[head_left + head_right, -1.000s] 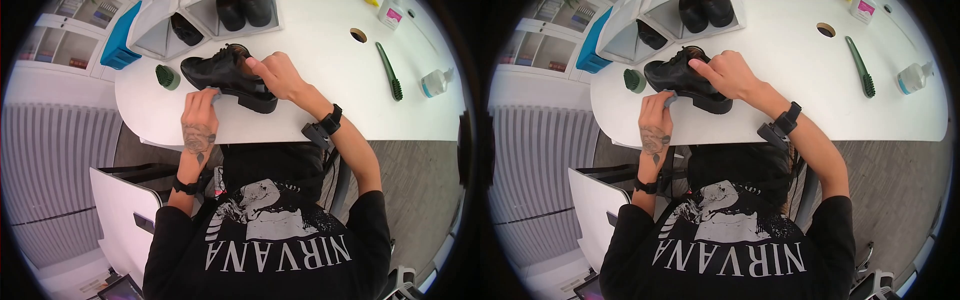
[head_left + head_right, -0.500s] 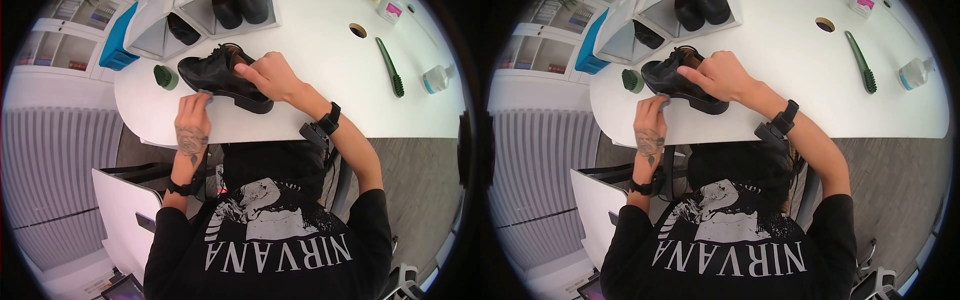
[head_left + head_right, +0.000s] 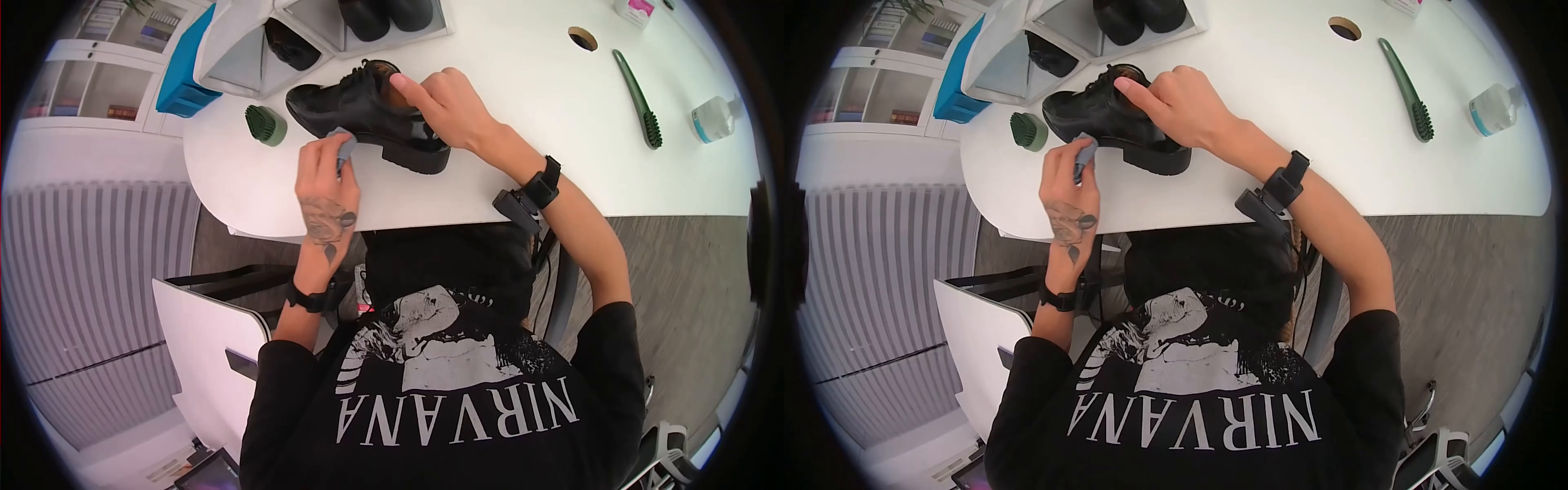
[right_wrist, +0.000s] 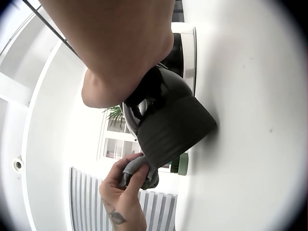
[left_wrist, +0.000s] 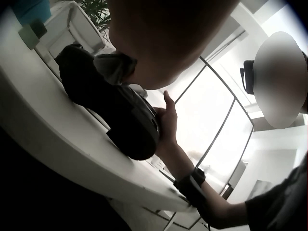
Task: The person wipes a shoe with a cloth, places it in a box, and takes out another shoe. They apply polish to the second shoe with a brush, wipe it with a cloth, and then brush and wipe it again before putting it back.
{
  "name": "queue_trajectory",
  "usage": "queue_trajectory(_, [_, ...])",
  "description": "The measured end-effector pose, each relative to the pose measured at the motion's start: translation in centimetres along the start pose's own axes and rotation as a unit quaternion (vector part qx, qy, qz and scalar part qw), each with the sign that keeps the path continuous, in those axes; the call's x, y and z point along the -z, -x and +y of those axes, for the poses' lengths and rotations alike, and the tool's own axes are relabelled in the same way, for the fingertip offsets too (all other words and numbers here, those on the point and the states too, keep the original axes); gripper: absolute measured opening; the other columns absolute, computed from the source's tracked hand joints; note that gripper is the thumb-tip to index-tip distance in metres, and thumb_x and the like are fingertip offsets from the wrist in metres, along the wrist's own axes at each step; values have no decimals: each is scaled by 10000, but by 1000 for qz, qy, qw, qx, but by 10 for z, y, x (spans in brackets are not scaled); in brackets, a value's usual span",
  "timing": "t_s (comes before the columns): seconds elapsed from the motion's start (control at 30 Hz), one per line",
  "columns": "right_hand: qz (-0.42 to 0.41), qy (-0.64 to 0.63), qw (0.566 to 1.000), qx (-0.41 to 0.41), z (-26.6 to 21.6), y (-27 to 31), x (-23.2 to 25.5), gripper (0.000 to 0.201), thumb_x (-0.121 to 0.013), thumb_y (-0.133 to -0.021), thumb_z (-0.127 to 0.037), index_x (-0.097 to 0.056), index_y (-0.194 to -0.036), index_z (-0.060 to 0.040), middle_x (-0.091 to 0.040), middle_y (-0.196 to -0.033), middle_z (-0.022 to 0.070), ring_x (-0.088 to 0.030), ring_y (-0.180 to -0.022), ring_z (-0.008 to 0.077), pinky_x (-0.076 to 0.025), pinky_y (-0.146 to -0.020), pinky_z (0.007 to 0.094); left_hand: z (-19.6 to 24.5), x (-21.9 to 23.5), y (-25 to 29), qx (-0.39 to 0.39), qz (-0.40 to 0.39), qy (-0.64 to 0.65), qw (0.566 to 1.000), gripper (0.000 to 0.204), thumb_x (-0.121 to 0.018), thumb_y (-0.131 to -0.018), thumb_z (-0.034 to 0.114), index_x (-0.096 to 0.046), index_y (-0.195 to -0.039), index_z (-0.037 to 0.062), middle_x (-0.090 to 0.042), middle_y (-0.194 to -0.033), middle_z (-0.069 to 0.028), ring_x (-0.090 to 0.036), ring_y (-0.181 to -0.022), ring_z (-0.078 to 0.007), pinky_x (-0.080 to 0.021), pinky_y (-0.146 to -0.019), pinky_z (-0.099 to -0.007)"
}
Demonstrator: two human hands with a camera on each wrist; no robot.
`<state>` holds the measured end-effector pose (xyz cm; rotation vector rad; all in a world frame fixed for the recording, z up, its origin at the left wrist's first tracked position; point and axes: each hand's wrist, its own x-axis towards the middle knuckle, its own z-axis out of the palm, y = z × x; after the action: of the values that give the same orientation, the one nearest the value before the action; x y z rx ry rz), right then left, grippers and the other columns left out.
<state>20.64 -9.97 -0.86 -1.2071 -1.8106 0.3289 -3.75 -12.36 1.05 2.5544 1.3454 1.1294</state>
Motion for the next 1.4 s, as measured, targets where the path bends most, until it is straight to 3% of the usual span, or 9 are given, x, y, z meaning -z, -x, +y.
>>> queue_trajectory(0.1, [24, -38, 999, -32, -8, -2, 2, 798, -428, -1135, -527, -525, -631, 83, -366, -499, 210, -338, -510, 361, -369, -532, 450, 13, -8, 0, -7, -4, 8, 1000, 383, -682, -801, -145, -726, -1153, -2, -652, -1069, -153, -682, -1005, -365, -566, -863, -435])
queue_trajectory(0.3, [-34, 52, 998, -9, 3, 1, 3, 335, -464, -1153, -336, -762, -1238, -208, -581, -602, 133, -570, -554, 360, -427, -536, 454, 35, -13, 2, -3, -23, 14, 1000, 354, -708, -833, -129, -738, -1150, 25, -653, -1030, -151, -705, -945, -361, -570, -818, -420])
queue_trajectory(0.43, [14, -1, 1000, -10, 1, 0, -1, 610, -421, -1157, -429, -664, -878, 56, -494, -549, 209, -461, -533, 385, -415, -562, 466, 41, -19, 6, -23, -16, 9, 1000, 397, -677, -798, -148, -741, -1147, 30, -650, -1037, -143, -702, -957, -355, -572, -817, -421])
queue_trajectory(0.63, [26, 97, 991, 92, 22, 3, -10, 320, -464, -1142, -183, -575, -1424, -77, -674, -746, 211, -579, -646, 447, -473, -594, 490, 57, -27, 16, -61, -32, 62, 996, 443, -653, -763, -150, -738, -1154, 40, -653, -1069, -136, -703, -981, -352, -584, -814, -421])
queue_trajectory(0.8, [-16, 126, 990, 58, 18, 6, -8, 322, -467, -1149, -216, -602, -1400, -68, -677, -747, 217, -596, -657, 445, -488, -612, 484, 81, -39, 46, -208, -191, 192, 940, 425, -645, -757, -136, -724, -1152, -1, -697, -1099, -137, -705, -990, -339, -600, -827, -428])
queue_trajectory(0.9, [-11, 71, 997, 22, 16, 0, -7, 308, -478, -1123, -226, -659, -1340, -104, -634, -688, 180, -611, -635, 412, -479, -589, 479, 76, -26, 38, -246, -72, 150, 955, 445, -646, -747, -135, -717, -1169, -14, -717, -1153, -153, -700, -1011, -351, -600, -800, -436])
queue_trajectory(1.07, [2, 44, 999, 5, 17, 2, -12, 331, -519, -1085, -203, -669, -1368, -119, -580, -661, 158, -584, -605, 400, -468, -566, 470, 25, -14, 8, -79, 11, 60, 995, 502, -678, -739, -173, -736, -1204, 8, -726, -1189, -156, -703, -1010, -340, -590, -754, -370])
queue_trajectory(1.33, [84, 145, 979, 111, 32, 8, -24, 332, -540, -1071, -180, -665, -1363, -82, -588, -676, 156, -602, -625, 373, -459, -525, 468, 58, -30, 43, -176, -75, 108, 975, 519, -649, -697, -153, -740, -1190, -17, -723, -1171, -143, -697, -1014, -352, -589, -828, -408])
queue_trajectory(1.4, [-9, 80, 997, 1, 9, 4, -7, 319, -514, -1088, -210, -669, -1329, -69, -640, -712, 167, -632, -665, 380, -490, -563, 466, 62, -35, 54, -187, -141, 161, 959, 537, -635, -702, -160, -725, -1212, -20, -720, -1172, -146, -695, -1014, -356, -589, -829, -408])
